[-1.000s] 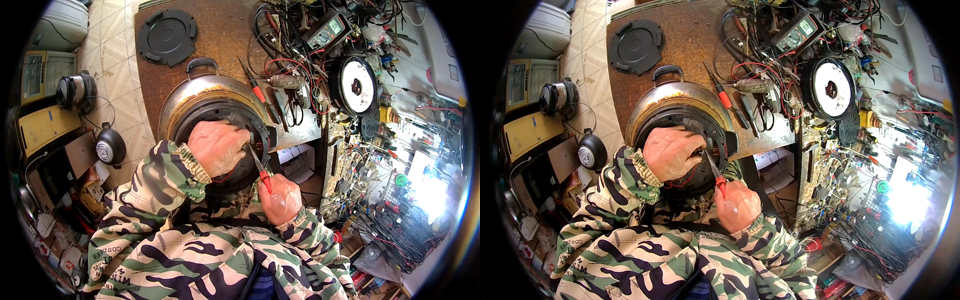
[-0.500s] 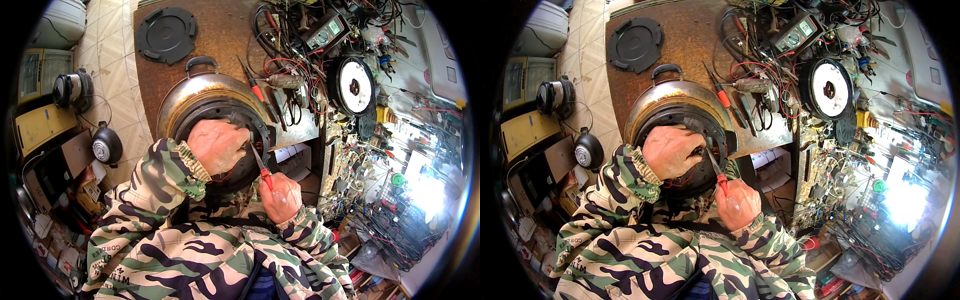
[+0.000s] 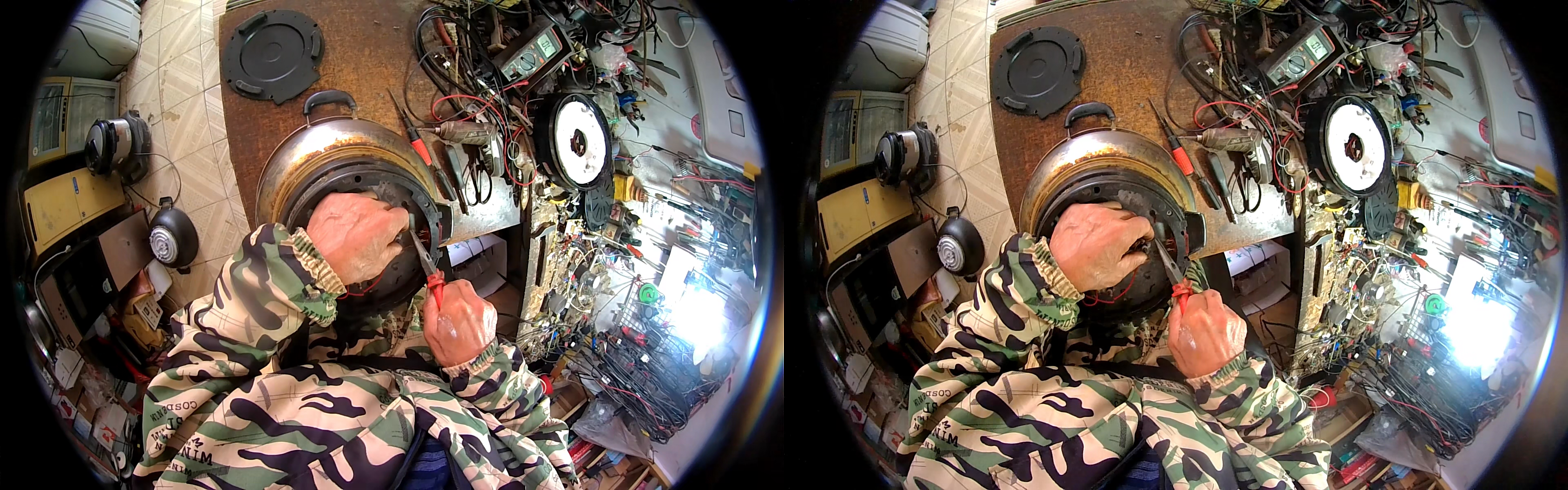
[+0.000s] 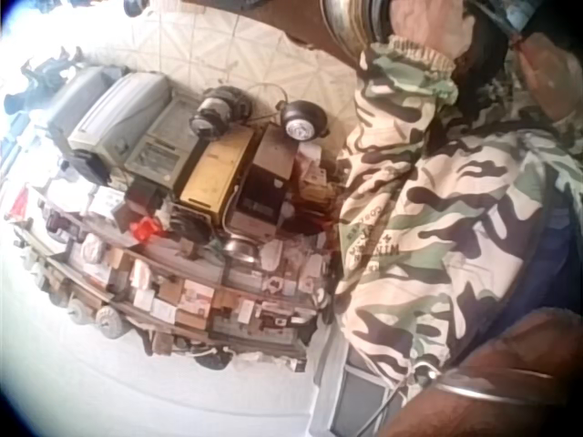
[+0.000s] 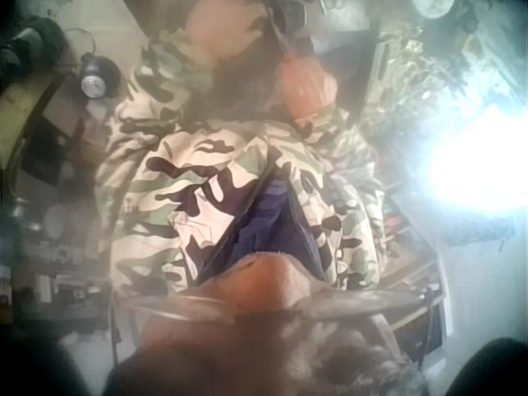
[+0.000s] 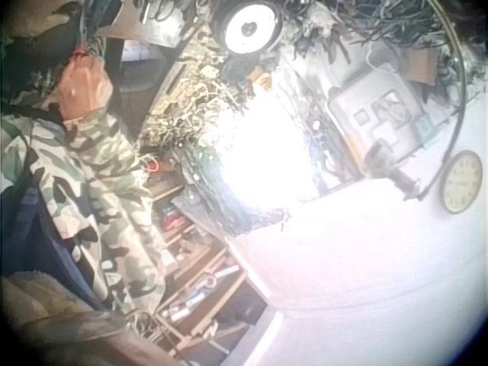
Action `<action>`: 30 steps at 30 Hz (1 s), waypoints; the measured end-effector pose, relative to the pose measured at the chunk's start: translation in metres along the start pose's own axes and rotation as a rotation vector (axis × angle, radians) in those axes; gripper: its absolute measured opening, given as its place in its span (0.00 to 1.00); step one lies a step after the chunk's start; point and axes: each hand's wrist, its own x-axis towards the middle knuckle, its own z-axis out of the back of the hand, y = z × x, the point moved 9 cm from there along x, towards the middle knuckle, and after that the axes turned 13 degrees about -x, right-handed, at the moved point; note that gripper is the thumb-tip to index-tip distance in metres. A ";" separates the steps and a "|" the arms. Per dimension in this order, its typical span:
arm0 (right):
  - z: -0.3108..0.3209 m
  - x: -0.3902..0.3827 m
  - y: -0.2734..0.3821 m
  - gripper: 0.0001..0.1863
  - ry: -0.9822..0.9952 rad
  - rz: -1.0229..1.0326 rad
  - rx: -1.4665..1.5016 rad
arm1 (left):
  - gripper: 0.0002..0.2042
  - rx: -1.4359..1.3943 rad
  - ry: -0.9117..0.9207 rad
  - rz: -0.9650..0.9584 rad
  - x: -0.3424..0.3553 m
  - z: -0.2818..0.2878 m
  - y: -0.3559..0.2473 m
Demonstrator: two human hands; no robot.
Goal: The person repairs a circular electronic device by hand, using a screwdriver and pliers to adjust and connect internal wires. The person repeatedly manipulates the wiring inside the device's housing throughout the clip.
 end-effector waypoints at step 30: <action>-0.023 0.007 -0.011 0.16 0.221 -0.042 0.440 | 0.14 -0.011 -0.050 0.027 -0.002 0.002 0.003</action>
